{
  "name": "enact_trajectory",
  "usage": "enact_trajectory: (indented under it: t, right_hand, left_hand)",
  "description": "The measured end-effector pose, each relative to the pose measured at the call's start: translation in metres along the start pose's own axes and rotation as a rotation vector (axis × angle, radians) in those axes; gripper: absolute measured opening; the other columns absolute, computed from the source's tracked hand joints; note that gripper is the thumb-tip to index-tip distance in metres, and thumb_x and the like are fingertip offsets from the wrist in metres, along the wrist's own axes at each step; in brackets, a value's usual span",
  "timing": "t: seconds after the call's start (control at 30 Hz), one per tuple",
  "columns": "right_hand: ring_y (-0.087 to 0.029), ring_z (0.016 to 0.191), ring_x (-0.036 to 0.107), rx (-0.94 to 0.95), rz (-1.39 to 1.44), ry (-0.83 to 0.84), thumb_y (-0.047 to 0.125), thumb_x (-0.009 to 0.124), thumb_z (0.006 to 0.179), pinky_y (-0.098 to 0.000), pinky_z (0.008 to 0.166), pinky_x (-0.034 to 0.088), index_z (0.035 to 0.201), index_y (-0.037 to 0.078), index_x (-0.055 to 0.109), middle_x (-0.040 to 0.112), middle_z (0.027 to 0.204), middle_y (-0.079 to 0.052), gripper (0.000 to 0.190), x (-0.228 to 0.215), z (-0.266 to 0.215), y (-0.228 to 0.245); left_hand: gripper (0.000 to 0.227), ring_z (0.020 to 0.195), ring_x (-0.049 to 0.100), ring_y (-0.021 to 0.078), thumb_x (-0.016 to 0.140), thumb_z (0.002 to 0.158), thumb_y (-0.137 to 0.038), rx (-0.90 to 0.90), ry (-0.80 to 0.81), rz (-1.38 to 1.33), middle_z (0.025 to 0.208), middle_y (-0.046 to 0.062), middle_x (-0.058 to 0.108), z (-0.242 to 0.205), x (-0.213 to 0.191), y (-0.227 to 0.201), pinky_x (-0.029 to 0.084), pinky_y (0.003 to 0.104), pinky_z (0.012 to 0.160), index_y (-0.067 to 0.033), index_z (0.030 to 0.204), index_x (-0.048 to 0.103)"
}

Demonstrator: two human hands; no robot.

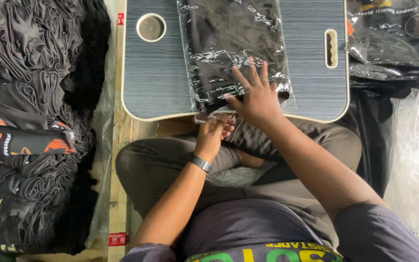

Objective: The person folds a black t-shirt and places it into a clear plastic bag on a lap desk, then smooths the plastic to remove air.

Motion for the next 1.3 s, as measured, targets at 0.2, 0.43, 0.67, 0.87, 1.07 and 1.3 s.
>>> enact_trajectory:
  t: [0.2, 0.43, 0.67, 0.87, 1.07, 1.3]
  right_hand:
    - [-0.035, 0.127, 0.048, -0.772, 0.208, -0.199, 0.049, 0.067, 0.078, -0.0579, 0.103, 0.033, 0.126, 0.019, 0.062, 0.054, 0.137, -0.014, 0.057, -0.006, -0.038, 0.013]
    - [-0.041, 0.113, 0.056, -0.708, 0.195, -0.521, 0.043, 0.078, 0.069, -0.0505, 0.096, 0.045, 0.123, 0.002, 0.059, 0.058, 0.122, -0.021, 0.070, -0.044, -0.070, -0.054]
    - [-0.035, 0.119, 0.058, -0.750, 0.059, -0.558, 0.031, 0.074, 0.079, -0.0453, 0.100, 0.044, 0.126, 0.002, 0.061, 0.063, 0.126, -0.018, 0.057, -0.011, -0.062, -0.079]
    - [-0.036, 0.114, 0.061, -0.810, 0.011, -0.695, 0.020, 0.065, 0.087, -0.0462, 0.099, 0.047, 0.113, 0.010, 0.070, 0.068, 0.115, -0.012, 0.028, -0.023, -0.084, -0.065]
    - [-0.039, 0.103, 0.064, -0.770, 0.179, -0.661, 0.012, 0.066, 0.087, -0.0461, 0.089, 0.052, 0.109, 0.002, 0.068, 0.065, 0.113, -0.020, 0.025, -0.027, -0.080, -0.071]
    - [-0.034, 0.095, 0.069, -0.695, 0.263, -0.596, 0.010, 0.066, 0.090, -0.0421, 0.081, 0.055, 0.100, -0.002, 0.069, 0.070, 0.099, -0.017, 0.016, -0.032, -0.074, -0.084]
  left_hand:
    - [0.060, 0.085, 0.070, 0.0150, 0.033, 0.098, -0.054, -0.084, 0.126, -0.009, 0.099, 0.012, 0.071, -0.020, -0.009, -0.035, 0.057, 0.022, 0.070, -0.0048, 0.110, 0.065]
    - [0.012, 0.070, 0.059, 0.0204, 0.067, 0.082, -0.024, 0.825, -0.054, 1.144, 0.079, 0.001, 0.058, -0.067, -0.018, -0.168, 0.049, 0.030, 0.062, -0.0193, 0.092, 0.065]
    - [0.052, 0.113, 0.057, 0.0296, 0.066, 0.082, -0.045, 1.223, 0.237, 1.476, 0.126, 0.011, 0.059, -0.043, -0.009, -0.137, 0.049, 0.043, 0.084, -0.0124, 0.122, 0.062]
    - [0.031, 0.108, 0.061, 0.0322, 0.056, 0.091, -0.017, 1.487, 0.161, 1.365, 0.119, 0.015, 0.061, -0.048, -0.021, -0.129, 0.051, 0.040, 0.088, -0.0040, 0.118, 0.064]
    - [0.023, 0.102, 0.064, 0.0282, 0.057, 0.092, -0.014, 1.514, 0.071, 1.323, 0.104, 0.010, 0.063, -0.049, -0.028, -0.126, 0.052, 0.037, 0.091, -0.0054, 0.111, 0.067]
    - [0.013, 0.092, 0.064, 0.0215, 0.066, 0.090, -0.023, 1.326, -0.066, 1.225, 0.089, -0.001, 0.068, -0.037, -0.045, -0.130, 0.046, 0.039, 0.093, -0.0141, 0.097, 0.072]
Point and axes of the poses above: each hand's wrist, its own z-axis towards the middle knuckle, its own x-axis out of the palm, y = z × x, the point moved 8 cm from there along z, towards the middle knuckle
